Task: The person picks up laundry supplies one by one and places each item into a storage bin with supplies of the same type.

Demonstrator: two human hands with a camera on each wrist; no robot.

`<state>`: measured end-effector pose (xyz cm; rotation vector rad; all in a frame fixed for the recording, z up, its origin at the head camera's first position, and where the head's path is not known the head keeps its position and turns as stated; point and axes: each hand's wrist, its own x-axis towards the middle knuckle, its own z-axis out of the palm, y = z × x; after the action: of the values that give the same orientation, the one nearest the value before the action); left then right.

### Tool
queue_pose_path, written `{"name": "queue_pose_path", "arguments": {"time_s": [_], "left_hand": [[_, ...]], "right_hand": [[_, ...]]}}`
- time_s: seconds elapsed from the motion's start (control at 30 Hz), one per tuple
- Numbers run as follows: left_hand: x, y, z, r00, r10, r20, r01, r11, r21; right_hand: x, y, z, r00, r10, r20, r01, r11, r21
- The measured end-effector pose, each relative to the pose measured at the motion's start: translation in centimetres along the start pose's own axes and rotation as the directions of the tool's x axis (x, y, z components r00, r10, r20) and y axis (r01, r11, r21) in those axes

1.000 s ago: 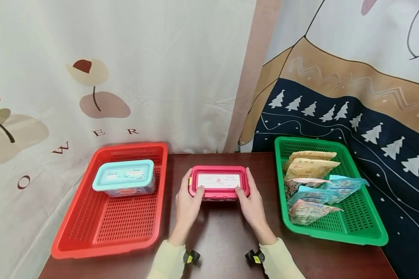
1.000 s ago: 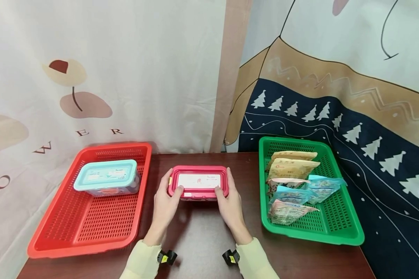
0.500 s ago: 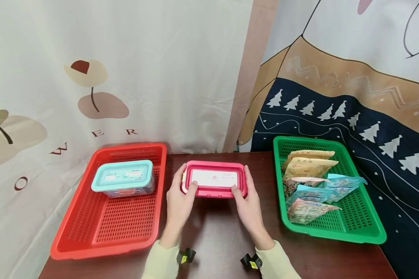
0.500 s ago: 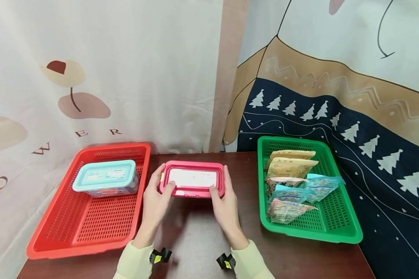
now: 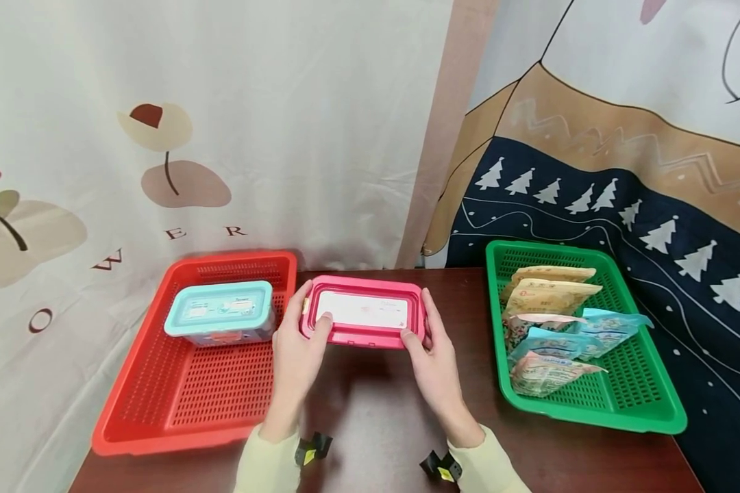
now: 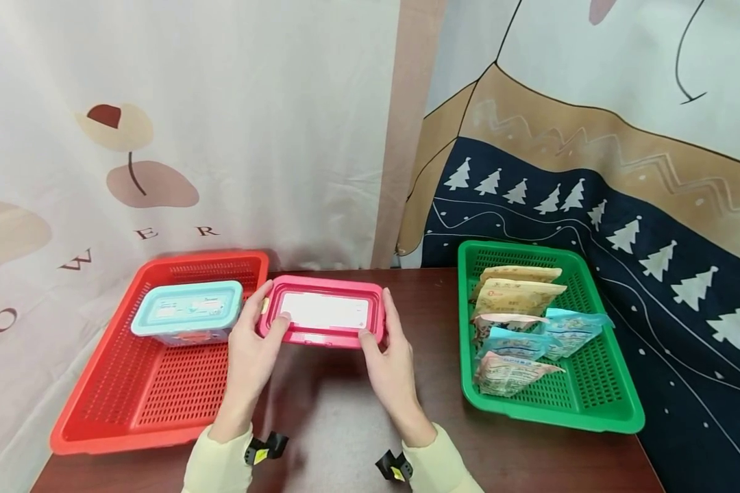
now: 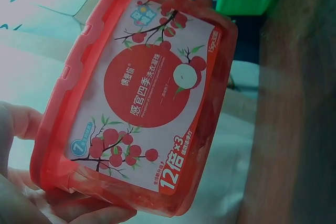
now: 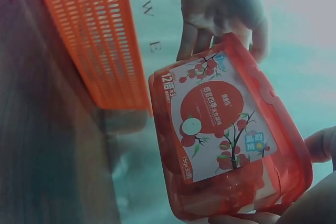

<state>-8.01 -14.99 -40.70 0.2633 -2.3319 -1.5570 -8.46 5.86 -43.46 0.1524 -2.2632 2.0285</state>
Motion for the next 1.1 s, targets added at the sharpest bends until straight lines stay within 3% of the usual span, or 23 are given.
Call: {"name": "queue_pose_path", "arguments": {"time_s": [0.4, 0.67, 1.1], "left_hand": [[0.3, 0.1, -3.9, 0.995, -0.054, -0.085, 0.058, 0.997, 0.046], [0.5, -0.2, -6.8, 0.978, -0.096, -0.183, 0.117, 0.987, 0.108], [0.9, -1.5, -11.1, 0.955, -0.15, -0.255, 0.197, 0.966, 0.17]], "right_hand": [[-0.5, -1.4, 2.4, 0.993, -0.038, 0.114, 0.031, 0.998, 0.06], [-1.0, -2.3, 4.9, 0.977, -0.064, 0.204, 0.046, 0.995, 0.094], [-1.2, -2.8, 9.5, 0.947, -0.1, 0.307, 0.044, 0.982, 0.184]]}}
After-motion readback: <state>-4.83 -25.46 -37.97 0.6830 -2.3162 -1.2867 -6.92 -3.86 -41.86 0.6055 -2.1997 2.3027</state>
